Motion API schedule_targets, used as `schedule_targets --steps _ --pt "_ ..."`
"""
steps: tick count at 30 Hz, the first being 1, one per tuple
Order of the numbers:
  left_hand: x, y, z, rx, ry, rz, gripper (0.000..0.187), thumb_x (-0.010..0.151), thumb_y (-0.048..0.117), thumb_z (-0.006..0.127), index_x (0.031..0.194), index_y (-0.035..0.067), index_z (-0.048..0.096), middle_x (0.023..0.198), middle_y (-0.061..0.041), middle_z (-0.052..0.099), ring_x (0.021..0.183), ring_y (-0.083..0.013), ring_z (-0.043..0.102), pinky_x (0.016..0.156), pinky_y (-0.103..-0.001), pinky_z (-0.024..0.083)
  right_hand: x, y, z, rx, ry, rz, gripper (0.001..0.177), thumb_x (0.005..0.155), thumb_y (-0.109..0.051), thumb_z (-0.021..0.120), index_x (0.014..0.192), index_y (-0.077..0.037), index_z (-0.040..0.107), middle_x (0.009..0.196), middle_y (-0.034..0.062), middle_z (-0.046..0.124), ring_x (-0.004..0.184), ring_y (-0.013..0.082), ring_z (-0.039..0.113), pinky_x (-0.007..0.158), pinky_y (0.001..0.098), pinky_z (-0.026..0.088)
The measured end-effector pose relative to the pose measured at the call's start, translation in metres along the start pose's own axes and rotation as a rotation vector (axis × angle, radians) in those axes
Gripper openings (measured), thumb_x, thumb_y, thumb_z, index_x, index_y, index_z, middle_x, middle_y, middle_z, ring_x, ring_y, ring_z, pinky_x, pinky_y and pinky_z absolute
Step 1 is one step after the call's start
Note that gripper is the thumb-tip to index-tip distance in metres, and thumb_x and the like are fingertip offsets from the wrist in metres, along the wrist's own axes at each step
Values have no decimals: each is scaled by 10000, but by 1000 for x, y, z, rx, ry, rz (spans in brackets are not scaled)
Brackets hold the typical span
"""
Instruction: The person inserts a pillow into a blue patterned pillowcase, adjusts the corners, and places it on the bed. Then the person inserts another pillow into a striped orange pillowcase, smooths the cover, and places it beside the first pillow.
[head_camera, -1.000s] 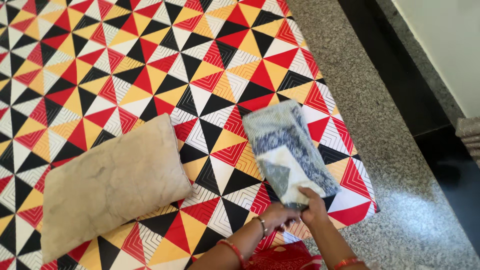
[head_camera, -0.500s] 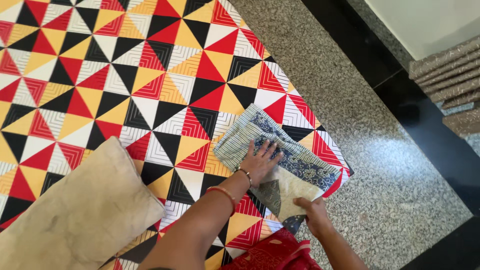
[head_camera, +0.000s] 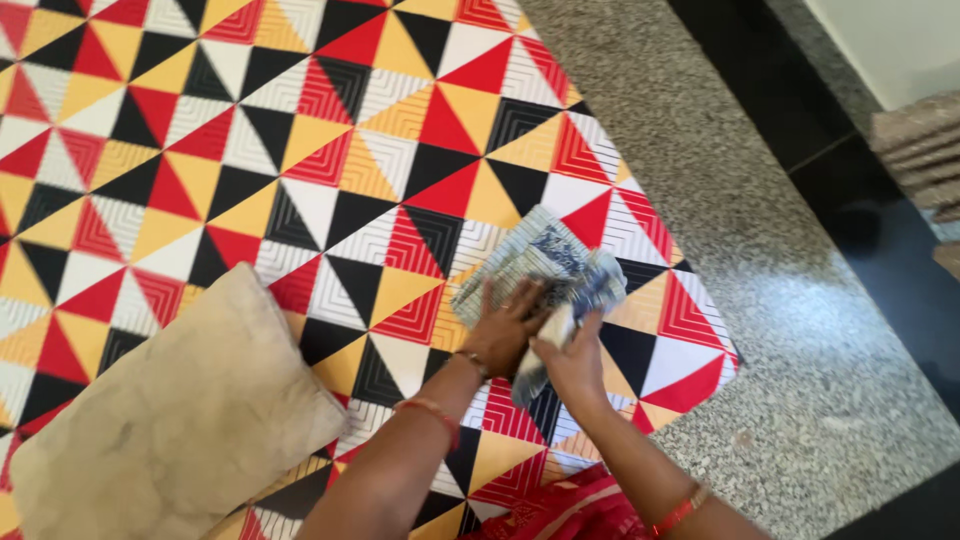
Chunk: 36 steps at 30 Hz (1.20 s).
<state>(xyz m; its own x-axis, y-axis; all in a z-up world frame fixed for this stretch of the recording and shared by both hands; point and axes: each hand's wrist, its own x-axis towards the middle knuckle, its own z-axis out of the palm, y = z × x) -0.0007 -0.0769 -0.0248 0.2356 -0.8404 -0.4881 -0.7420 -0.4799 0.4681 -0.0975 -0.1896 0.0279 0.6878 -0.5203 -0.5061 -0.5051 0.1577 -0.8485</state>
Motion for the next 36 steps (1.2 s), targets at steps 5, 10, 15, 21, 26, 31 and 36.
schedule_targets --steps 5,10,15,21,26,31,36 --pt "-102 -60 19 -442 790 -335 345 799 85 702 1141 55 723 1359 -200 620 1239 -383 594 1041 -428 489 64 -42 76 -122 -48 289 1209 825 -120 730 1589 -80 -206 1261 208 627 984 331 689 775 446 584" --pt "-140 -54 61 -925 761 -829 241 880 218 725 1082 93 762 1005 -95 781 839 -211 744 723 -336 577 94 -33 109 -172 -199 448 1115 827 -181 741 1600 -104 -58 1307 203 585 1045 318 648 836 453 563" --pt "-124 -15 112 -1220 724 -841 265 883 268 737 1059 71 757 892 -70 782 781 -135 724 726 -294 575 79 22 104 -308 -164 151 958 818 -174 739 1610 -76 208 1320 193 557 1132 296 618 942 416 542" --pt "-107 30 125 -1320 537 -793 275 902 292 723 1025 48 753 840 -48 740 764 -129 697 710 -284 555 55 71 36 -700 515 -82 898 791 -158 863 1521 50 385 1293 247 526 1175 367 531 1004 486 453" --pt "-114 36 121 -1601 475 -811 285 925 305 693 1081 68 718 872 -26 718 753 -104 663 663 -286 517 78 76 -2 140 377 610 680 784 -262 814 1361 -38 531 1344 147 563 1232 320 559 1036 559 443" --pt "-137 44 118 -1701 487 -868 300 932 328 690 1093 76 707 947 -13 718 802 -119 655 690 -274 497 80 82 4 658 -18 616 529 771 -147 760 1269 -84 592 1258 123 645 1181 319 608 986 564 483" --pt "-161 66 109 -1652 438 -857 305 940 345 678 1096 85 710 958 -19 735 831 -115 664 720 -267 511 53 70 2 720 91 407 434 799 -38 708 1221 -48 607 1116 109 660 1048 312 645 897 539 521"
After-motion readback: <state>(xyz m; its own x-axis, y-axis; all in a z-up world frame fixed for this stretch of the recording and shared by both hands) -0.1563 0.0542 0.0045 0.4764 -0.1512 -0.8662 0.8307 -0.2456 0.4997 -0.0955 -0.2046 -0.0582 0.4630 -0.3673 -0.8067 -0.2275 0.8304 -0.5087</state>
